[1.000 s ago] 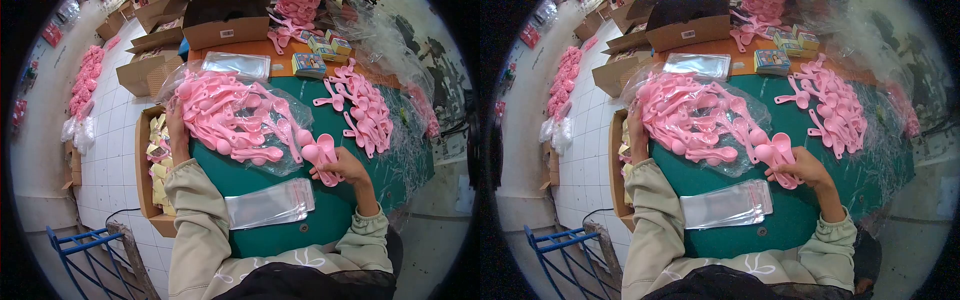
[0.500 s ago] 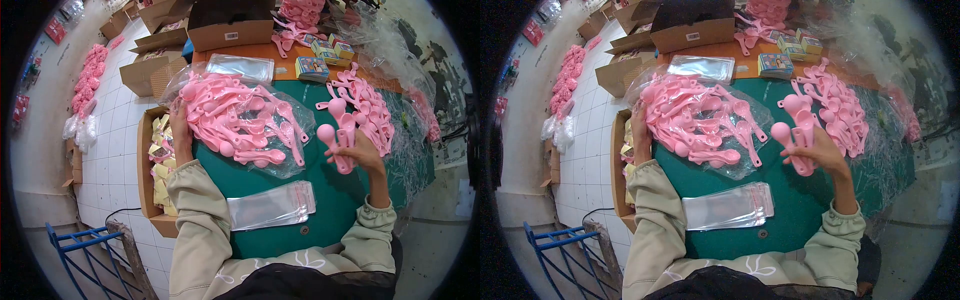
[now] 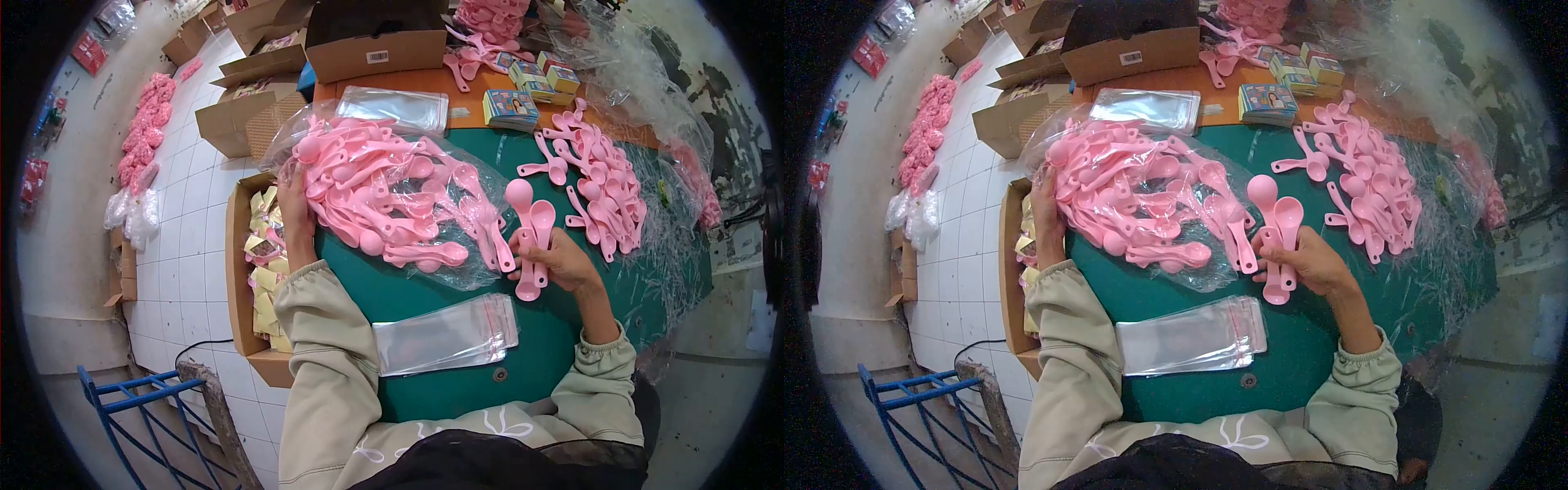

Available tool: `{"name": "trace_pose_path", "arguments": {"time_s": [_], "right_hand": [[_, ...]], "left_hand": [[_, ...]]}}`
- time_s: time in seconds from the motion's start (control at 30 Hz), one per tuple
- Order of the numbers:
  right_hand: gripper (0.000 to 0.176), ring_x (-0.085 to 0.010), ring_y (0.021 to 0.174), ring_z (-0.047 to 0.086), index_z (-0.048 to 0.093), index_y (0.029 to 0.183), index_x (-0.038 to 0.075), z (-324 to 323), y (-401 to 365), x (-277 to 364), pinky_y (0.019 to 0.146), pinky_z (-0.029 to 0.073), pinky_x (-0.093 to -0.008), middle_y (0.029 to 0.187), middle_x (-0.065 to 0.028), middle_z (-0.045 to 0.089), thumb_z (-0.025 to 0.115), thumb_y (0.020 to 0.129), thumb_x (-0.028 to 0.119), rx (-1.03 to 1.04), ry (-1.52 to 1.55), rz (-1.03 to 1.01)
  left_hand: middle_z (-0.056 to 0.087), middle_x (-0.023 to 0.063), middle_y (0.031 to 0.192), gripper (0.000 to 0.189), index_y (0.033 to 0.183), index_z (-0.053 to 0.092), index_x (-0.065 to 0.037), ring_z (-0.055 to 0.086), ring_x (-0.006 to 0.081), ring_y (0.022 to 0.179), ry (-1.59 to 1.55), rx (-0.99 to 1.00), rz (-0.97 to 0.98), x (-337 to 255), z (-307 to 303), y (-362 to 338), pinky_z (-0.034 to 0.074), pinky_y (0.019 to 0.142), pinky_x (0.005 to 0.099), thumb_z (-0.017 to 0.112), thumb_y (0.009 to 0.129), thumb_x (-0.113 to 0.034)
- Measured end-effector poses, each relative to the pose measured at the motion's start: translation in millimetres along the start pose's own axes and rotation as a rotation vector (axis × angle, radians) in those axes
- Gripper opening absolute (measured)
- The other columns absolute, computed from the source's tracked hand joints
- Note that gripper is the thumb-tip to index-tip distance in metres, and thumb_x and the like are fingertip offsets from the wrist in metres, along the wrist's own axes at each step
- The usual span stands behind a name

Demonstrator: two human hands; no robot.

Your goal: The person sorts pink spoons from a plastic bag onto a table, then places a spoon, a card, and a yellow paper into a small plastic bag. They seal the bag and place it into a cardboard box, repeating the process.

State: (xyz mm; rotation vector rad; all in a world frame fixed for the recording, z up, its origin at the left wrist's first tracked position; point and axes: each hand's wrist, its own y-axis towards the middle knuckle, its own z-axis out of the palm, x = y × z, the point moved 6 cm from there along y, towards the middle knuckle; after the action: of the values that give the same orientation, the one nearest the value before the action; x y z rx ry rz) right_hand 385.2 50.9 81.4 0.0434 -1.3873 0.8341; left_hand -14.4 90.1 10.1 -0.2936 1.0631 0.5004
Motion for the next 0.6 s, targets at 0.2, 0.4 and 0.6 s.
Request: {"name": "trace_pose_path", "arguments": {"time_s": [0.2, 0.4, 0.6], "right_hand": [[0.024, -0.0149, 0.069, 0.062, 0.056, 0.091, -0.002, -1, 0, -3, 0.064, 0.055, -0.0289, 0.080, -0.0081, 0.060, 0.067, 0.078, 0.014, -0.070, -0.112, 0.010], [0.016, -0.0117, 0.065, 0.059, 0.056, 0.085, 0.000, -16, -7, 7, 0.057, 0.046, -0.0233, 0.073, -0.0060, 0.061, 0.066, 0.075, 0.009, -0.121, -0.442, -0.057], [0.020, -0.0114, 0.069, 0.057, 0.061, 0.086, -0.002, -70, -56, 99, 0.062, 0.045, -0.0257, 0.076, -0.0065, 0.062, 0.067, 0.074, 0.014, -0.517, -0.604, -0.258]], "left_hand": [[0.052, 0.0100, 0.113, 0.034, 0.118, 0.046, 0.001, 0.052, 0.0164, 0.100, -0.003, -0.008, -0.010, 2, -1, 0, 0.044, 0.087, 0.0291, 0.054, 0.089, -0.016], [0.053, 0.0095, 0.113, 0.034, 0.117, 0.046, 0.002, 0.051, 0.0166, 0.102, -0.028, 0.007, -0.006, 5, -3, 2, 0.043, 0.088, 0.0295, 0.054, 0.089, -0.015], [0.053, 0.0094, 0.113, 0.034, 0.117, 0.046, 0.002, 0.051, 0.0163, 0.102, -0.044, 0.041, 0.027, 4, -3, 4, 0.043, 0.088, 0.0288, 0.054, 0.089, -0.015]]}}
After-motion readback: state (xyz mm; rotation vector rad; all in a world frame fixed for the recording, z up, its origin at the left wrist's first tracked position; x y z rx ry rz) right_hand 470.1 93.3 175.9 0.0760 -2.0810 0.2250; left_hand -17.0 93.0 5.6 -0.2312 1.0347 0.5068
